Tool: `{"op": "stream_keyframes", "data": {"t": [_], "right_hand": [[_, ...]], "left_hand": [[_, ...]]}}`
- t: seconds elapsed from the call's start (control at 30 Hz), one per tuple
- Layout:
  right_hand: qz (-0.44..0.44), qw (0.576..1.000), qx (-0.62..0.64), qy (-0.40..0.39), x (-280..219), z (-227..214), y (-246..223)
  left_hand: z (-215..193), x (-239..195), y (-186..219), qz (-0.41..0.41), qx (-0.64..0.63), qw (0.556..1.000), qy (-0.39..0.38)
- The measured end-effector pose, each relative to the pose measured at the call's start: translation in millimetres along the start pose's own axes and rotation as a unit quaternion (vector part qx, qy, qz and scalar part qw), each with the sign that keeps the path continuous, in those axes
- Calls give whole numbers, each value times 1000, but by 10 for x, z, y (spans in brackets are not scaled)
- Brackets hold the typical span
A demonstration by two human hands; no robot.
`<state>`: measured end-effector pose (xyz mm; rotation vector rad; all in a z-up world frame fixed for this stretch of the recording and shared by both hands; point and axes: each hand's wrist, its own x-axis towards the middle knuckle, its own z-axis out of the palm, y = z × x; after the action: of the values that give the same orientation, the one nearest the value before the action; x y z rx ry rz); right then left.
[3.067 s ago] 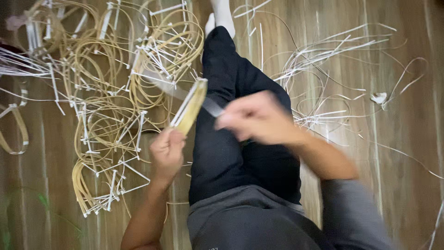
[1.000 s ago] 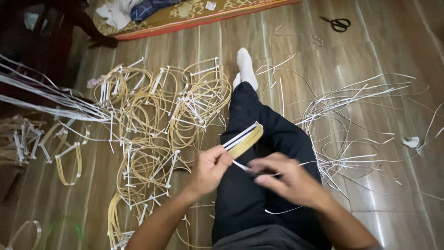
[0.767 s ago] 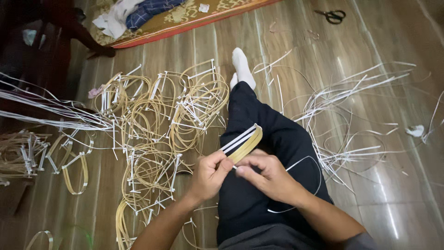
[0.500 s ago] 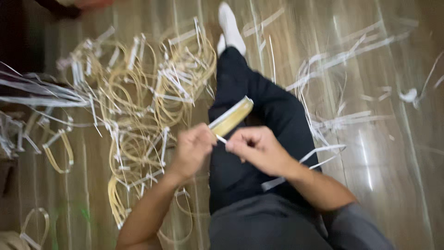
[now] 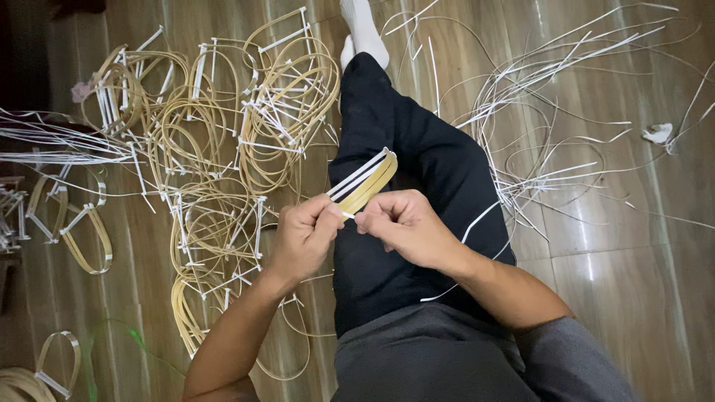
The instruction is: The person sits on the floor and assembles small bamboo frames by wrapping white plastic ties around the joints. They use scissors to trim the excess tie material after securing each frame.
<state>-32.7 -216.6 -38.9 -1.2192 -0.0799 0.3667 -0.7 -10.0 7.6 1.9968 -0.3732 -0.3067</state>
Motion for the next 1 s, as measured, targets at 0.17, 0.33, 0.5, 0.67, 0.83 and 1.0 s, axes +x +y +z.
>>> {"op": "stream_keyframes", "data": {"t": [0.17, 0.33, 0.5, 0.67, 0.83, 1.0], "right_hand": [[-4, 1000, -13, 6, -10, 25, -6], [-8, 1000, -10, -2, 1, 13, 2], [-7, 1000, -17, -7, 2, 6, 6], [-37, 998, -41, 0, 27, 41, -28], [-157, 976, -149, 33, 7, 61, -26], [-158, 976, -128, 75, 52, 70, 25]], "left_hand": [[1, -22, -4, -9, 7, 1000, -3], [-1, -32, -18, -25, -7, 999, -19], [-1, -35, -112, -44, -39, 998, -31], [-9, -33, -226, -50, -93, 994, -19], [-89, -11, -208, -97, -232, 968, 5], [-134, -30, -24, -88, -263, 961, -10]]}}
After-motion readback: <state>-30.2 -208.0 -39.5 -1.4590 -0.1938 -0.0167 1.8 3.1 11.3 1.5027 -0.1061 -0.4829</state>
